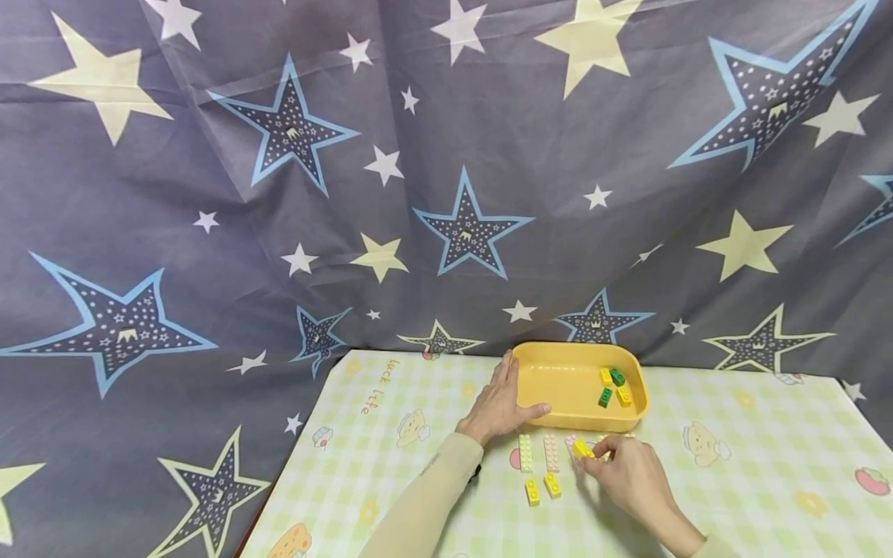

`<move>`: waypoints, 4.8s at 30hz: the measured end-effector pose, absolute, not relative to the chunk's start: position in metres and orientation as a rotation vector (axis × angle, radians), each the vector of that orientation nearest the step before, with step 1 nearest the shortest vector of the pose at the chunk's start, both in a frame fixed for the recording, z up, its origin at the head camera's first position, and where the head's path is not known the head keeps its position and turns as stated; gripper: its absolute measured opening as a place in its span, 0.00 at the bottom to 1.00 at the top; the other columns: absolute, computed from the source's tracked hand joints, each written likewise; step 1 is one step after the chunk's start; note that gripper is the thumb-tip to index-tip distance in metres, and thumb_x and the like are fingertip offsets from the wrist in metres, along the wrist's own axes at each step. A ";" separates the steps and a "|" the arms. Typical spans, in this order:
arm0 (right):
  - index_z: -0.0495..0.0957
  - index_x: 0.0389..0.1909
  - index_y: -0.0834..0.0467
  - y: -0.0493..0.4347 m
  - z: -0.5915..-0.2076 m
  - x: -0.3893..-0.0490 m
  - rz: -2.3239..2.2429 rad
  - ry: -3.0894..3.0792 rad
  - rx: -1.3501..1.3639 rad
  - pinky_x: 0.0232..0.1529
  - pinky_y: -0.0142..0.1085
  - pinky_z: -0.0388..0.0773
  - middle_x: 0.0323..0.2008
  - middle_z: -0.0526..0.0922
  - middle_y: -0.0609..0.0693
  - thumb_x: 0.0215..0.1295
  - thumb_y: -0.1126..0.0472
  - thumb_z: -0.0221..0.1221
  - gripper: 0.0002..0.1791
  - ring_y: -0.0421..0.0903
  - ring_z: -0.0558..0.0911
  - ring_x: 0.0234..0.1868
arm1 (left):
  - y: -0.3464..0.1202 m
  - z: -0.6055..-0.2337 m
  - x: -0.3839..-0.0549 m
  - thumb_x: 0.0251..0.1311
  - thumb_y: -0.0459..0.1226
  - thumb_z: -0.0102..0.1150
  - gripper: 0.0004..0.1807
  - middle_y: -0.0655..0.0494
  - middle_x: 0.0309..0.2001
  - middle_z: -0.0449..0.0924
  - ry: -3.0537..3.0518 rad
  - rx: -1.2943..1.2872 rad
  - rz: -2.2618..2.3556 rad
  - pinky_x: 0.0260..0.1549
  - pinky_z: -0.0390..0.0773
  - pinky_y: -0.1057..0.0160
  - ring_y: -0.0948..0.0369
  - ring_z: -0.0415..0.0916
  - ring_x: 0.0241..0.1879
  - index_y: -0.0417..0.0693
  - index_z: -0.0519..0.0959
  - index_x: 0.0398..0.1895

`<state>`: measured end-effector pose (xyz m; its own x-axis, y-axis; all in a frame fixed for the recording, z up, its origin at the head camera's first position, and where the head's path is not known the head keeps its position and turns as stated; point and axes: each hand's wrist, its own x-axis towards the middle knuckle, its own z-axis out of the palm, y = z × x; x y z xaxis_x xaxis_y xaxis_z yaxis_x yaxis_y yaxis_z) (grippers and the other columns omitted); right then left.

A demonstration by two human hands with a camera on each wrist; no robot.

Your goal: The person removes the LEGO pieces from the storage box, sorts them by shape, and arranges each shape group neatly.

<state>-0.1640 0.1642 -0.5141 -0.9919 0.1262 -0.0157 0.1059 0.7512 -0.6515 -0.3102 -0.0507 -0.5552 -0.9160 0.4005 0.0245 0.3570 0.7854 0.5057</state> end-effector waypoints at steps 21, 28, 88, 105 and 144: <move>0.85 0.26 0.58 0.144 -0.548 -0.145 1.116 -3.012 -0.246 0.25 0.32 0.66 0.22 0.81 0.47 0.57 0.60 0.77 0.10 0.42 0.73 0.23 | -0.040 -0.553 -0.312 0.56 0.72 0.72 0.73 0.49 0.93 0.33 2.855 0.538 0.872 0.79 0.71 0.38 0.45 0.50 0.89 0.49 0.42 0.92; 0.83 0.25 0.56 0.143 -0.548 -0.144 1.045 -3.048 -0.244 0.28 0.35 0.67 0.21 0.79 0.44 0.56 0.58 0.77 0.12 0.42 0.74 0.24 | -0.036 -0.552 -0.315 0.51 0.68 0.79 0.77 0.49 0.93 0.36 2.837 0.496 0.979 0.81 0.69 0.42 0.46 0.51 0.89 0.49 0.40 0.92; 0.81 0.16 0.57 0.208 -0.506 -0.260 0.857 -2.906 -0.262 0.23 0.38 0.67 0.19 0.81 0.51 0.67 0.57 0.70 0.19 0.49 0.77 0.24 | -0.037 -0.559 -0.314 0.47 0.67 0.83 0.79 0.49 0.90 0.51 2.719 0.319 1.158 0.82 0.68 0.41 0.42 0.62 0.84 0.55 0.41 0.92; 0.66 0.13 0.51 0.207 -0.523 -0.282 0.753 -3.034 -0.263 0.23 0.40 0.69 0.17 0.65 0.46 0.63 0.60 0.67 0.23 0.48 0.71 0.22 | -0.037 -0.559 -0.314 0.47 0.66 0.84 0.78 0.50 0.90 0.52 2.740 0.303 1.119 0.81 0.69 0.41 0.42 0.64 0.83 0.55 0.42 0.92; 0.78 0.14 0.55 0.203 -0.506 -0.259 1.060 -2.880 -0.229 0.23 0.35 0.64 0.12 0.74 0.44 0.67 0.54 0.72 0.23 0.43 0.71 0.18 | -0.038 -0.558 -0.313 0.49 0.67 0.82 0.78 0.48 0.90 0.50 2.731 0.325 1.115 0.82 0.69 0.41 0.42 0.62 0.84 0.56 0.40 0.92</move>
<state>-0.2590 0.2029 -0.5061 -0.9868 0.1616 0.0090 0.1172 0.7517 -0.6490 -0.3131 -0.0375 -0.5579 -0.9612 0.2647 -0.0776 0.1348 0.6961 0.7052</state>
